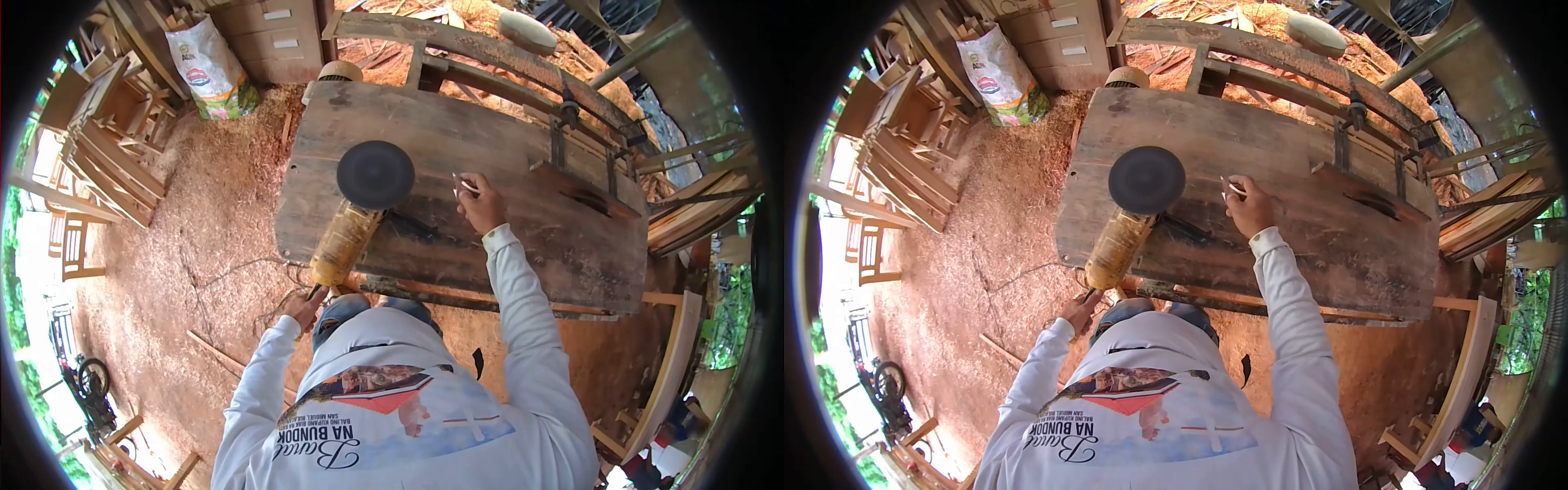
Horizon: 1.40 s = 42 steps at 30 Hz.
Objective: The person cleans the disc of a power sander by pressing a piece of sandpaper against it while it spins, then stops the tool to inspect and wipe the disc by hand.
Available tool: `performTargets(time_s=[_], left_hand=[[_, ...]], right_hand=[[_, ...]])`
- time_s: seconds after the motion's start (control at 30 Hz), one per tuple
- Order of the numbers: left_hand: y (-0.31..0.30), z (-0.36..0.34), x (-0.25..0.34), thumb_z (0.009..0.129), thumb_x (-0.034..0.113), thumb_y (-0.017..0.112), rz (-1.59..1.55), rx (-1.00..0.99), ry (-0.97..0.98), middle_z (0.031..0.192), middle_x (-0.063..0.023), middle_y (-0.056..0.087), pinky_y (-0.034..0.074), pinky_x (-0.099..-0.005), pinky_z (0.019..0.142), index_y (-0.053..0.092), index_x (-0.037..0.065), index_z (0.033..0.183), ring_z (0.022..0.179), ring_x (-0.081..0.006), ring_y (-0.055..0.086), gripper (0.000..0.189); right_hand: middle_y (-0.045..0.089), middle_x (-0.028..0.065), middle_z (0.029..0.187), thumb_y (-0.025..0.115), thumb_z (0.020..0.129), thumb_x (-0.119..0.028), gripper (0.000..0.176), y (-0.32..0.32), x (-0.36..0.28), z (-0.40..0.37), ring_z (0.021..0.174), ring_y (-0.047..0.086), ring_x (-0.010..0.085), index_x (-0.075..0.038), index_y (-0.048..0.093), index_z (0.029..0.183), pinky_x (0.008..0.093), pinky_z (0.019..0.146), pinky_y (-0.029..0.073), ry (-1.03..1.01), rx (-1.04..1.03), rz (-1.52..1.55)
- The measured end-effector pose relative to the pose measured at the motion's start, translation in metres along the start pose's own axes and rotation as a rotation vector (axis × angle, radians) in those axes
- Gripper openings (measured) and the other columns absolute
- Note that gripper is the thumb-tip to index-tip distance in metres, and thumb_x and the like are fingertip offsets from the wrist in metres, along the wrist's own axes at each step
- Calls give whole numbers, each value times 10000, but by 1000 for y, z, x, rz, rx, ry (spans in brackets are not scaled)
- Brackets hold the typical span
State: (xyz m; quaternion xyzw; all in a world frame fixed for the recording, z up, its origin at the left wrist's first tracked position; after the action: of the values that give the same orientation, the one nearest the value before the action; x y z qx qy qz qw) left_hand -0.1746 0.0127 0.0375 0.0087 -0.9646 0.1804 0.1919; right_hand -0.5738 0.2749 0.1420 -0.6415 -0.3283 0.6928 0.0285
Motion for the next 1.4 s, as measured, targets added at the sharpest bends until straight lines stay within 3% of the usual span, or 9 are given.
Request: performTargets(time_s=[0.07,0.17,0.4,0.57,0.67,0.77,1.0,1.13,1.4], left_hand=[[1,7,-6,867,819,504,27,10,26,604,-93,607,508,-364,477,693,-13,953,498,-212,626,857],[0,6,-4,878,800,510,38,2,63,579,-87,595,492,-368,462,672,-11,902,483,-206,618,827],[-5,9,-6,890,791,508,199,-16,203,527,-92,576,494,-398,504,666,-11,754,489,-233,627,829],[6,27,-21,1063,447,436,803,66,618,759,-185,668,543,-490,647,522,262,1444,699,-385,707,433],[12,39,-31,1071,285,416,847,69,651,887,-216,672,549,-518,663,289,447,1548,769,-435,706,519],[6,34,-22,1087,535,252,808,-62,502,1008,-272,674,563,-500,776,317,402,1547,941,-430,709,483],[2,26,-12,1086,533,264,844,-64,537,1059,-257,675,572,-492,765,358,398,1525,930,-440,711,469],[4,28,-15,1084,538,268,840,-42,565,1060,-251,675,571,-496,756,369,402,1517,922,-443,711,465],[2,23,-12,1073,579,263,739,-92,502,1073,-267,658,559,-498,781,371,437,1508,962,-451,694,470]], right_hand=[[731,124,899,680,903,-112,165,7,-12,8,722,719,295,-97,690,1067,395,636,566,-382,139,-281],[721,136,940,704,838,-87,145,16,-49,18,806,695,378,-117,704,980,435,687,564,-436,52,-342],[720,98,926,695,790,-73,178,75,-79,47,825,696,337,-123,724,958,443,746,562,-685,-26,-548],[737,116,878,690,798,-60,177,81,-92,50,825,711,333,-114,725,963,441,741,566,-577,-197,-593],[740,121,835,708,820,-77,159,74,-78,48,793,723,336,-112,711,975,440,692,567,-533,-152,-473],[739,112,821,725,837,-101,137,67,-73,37,757,725,342,-118,698,971,441,642,560,-451,-88,-432],[736,88,907,726,821,-93,142,91,-74,34,833,693,333,-118,718,960,445,744,556,-670,-8,-551],[711,85,1014,704,804,-56,196,115,-77,41,962,657,331,-106,746,988,437,834,538,-697,-127,-594],[700,83,1010,647,829,-36,207,124,-61,48,928,656,320,-81,763,994,445,922,494,-714,-349,-705]])
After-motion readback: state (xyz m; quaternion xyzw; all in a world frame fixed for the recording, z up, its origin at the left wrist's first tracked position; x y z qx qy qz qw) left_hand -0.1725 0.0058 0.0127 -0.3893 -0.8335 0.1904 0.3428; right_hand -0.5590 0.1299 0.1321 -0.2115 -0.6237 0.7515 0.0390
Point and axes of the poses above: each hand's wrist, its own z-axis towards the middle knuckle, its own y-axis out of the palm, x = y × z, the point moved 3 cm from there along z, towards the middle knuckle
